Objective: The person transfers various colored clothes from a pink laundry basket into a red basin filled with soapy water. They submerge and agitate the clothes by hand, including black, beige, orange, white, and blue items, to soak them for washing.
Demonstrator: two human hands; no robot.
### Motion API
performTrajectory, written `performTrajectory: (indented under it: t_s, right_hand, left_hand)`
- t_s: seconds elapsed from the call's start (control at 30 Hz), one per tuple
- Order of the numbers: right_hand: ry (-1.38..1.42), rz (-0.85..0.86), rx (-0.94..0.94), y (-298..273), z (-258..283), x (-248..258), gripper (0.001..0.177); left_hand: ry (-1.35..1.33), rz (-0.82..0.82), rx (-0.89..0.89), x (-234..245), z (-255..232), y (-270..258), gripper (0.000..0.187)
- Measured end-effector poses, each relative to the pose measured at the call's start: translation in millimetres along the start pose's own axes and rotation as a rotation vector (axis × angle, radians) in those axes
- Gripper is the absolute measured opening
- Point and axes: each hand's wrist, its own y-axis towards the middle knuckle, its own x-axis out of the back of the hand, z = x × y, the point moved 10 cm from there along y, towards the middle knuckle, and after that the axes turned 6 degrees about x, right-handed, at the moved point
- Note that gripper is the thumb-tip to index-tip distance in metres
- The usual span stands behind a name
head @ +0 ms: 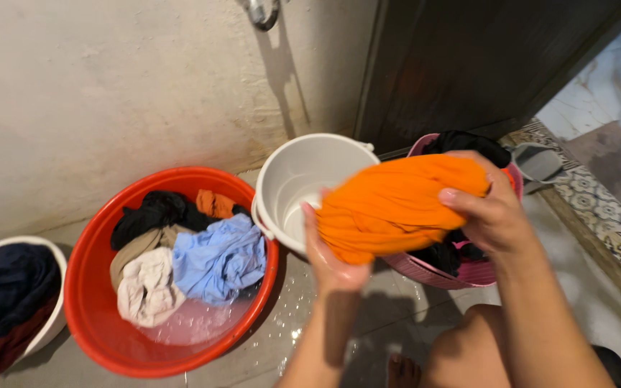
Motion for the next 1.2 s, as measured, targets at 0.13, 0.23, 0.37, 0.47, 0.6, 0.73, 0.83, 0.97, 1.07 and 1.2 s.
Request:
performTrajectory:
  t_s: [0.13, 0.23, 0.37, 0.47, 0.6, 0.73, 0.83, 0.97, 1.07, 1.2]
  right_hand:
    - [0.496, 0.107, -0.325, -13.1, -52.0, -57.2, 0.064]
    - [0.909, 0.4, -0.476, -41.4, -61.7, -108.6, 0.074]
    - [0.792, 0.085, -0.487, -38.0, -104.2, -90.9, 0.08]
    - [0.837, 0.097, -0.45, -32.9, -104.8, -95.2, 0.069]
    - [0.407, 0.031, -0.088, -45.2, -62.7, -61.4, 0.057]
    - [-0.338, -0.131, 0.331, -68.1, -0.2, -39.1, 0.041]
    - [-0.773, -0.09, 0.668, -78.8, 33.8, -69.5, 0.037]
    - [-0.809, 0.296, 0.864, -91.6, 33.7, -123.6, 0.04]
    - [-0.75, 0.628, 0.945, -115.6, 23.1, -154.0, 0.045]
    - [-0.863, 0.807, 0.723, -135.9, -27.0, -181.3, 0.045]
  left_hand:
    - [0.298, 0.105, -0.356, -35.2, -69.8, -8.2, 0.028]
    - [0.846, 0.366, -0.513, -88.2, -86.6, -34.2, 0.019]
    - [1.042, 0.627, -0.179, -97.8, -42.8, -53.0, 0.015]
    - [1.042, 0.701, -0.037, -90.0, -22.1, -65.9, 0.013]
    - [0.699, 0.509, -0.09, -68.8, -31.1, -56.9, 0.017]
    - [0.234, 0.087, -0.034, -18.2, -22.0, -25.9, 0.022]
    - [0.04, -0.067, 0.188, 8.6, 0.4, -22.2, 0.033]
    - [0.06, -0.14, 0.286, 31.4, -4.9, -34.4, 0.041]
    - [0.349, -0.127, 0.544, 49.8, -4.5, -34.4, 0.036]
    - [0.947, -0.362, 0.715, 117.6, -28.0, -44.0, 0.032]
